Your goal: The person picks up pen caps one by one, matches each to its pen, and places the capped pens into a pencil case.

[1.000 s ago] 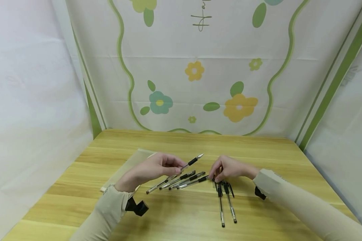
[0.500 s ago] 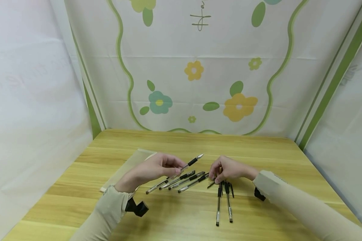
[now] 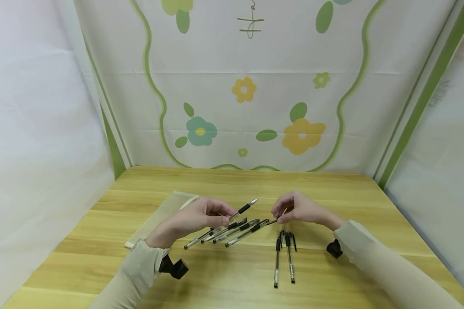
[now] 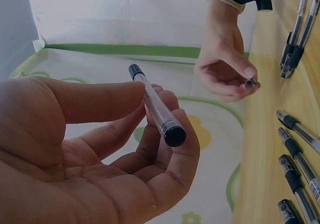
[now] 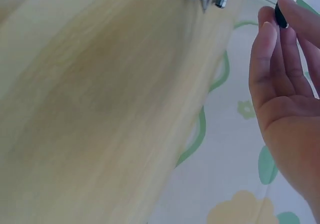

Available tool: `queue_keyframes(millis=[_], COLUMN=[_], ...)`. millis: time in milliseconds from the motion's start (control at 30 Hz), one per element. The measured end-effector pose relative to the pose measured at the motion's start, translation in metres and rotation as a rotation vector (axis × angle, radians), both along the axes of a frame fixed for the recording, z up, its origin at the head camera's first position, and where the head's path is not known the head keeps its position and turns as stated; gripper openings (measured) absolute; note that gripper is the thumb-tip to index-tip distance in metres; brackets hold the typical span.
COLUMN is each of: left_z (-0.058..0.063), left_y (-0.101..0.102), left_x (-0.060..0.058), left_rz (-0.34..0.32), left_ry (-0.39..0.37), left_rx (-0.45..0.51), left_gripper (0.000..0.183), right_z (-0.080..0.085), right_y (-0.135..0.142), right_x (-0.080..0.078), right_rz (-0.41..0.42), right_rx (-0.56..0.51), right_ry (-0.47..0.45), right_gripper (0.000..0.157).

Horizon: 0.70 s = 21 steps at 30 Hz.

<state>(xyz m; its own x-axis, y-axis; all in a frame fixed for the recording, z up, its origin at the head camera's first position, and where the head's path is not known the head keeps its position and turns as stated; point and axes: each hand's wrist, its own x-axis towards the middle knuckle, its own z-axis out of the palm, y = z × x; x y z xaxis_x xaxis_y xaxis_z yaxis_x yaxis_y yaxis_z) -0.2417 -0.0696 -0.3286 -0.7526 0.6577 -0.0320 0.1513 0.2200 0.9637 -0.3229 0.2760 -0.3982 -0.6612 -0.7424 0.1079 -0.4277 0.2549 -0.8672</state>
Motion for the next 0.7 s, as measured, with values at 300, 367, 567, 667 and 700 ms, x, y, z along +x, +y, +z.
queue_keyframes(millis=[300,367,567,667,700], left_z=[-0.005,-0.006,-0.007,-0.007,-0.007], left_y=[0.0,0.0,0.0,0.001,0.002], left_x=[-0.003,-0.004,-0.006,-0.005,-0.005], left_rz=[-0.004,0.003,0.017,0.024,0.026], left_ry=[0.021,0.018,-0.008,-0.01,-0.013], left_rx=[-0.024,-0.027,-0.014,-0.005,-0.002], left_gripper=[0.025,0.025,0.025,0.025,0.025], right_z=[0.019,0.026,0.044,0.05,0.052], right_y=[0.01,0.009,0.002,0.001,0.001], right_x=[0.024,0.032,0.056,0.065,0.067], right_rz=[-0.214,-0.273,-0.314,-0.321,-0.332], right_rx=[-0.077,-0.11,-0.186,-0.209,-0.21], right_ry=[-0.014,-0.035,-0.056,-0.045,-0.043], right_gripper=[0.025,0.027,0.029,0.029,0.029])
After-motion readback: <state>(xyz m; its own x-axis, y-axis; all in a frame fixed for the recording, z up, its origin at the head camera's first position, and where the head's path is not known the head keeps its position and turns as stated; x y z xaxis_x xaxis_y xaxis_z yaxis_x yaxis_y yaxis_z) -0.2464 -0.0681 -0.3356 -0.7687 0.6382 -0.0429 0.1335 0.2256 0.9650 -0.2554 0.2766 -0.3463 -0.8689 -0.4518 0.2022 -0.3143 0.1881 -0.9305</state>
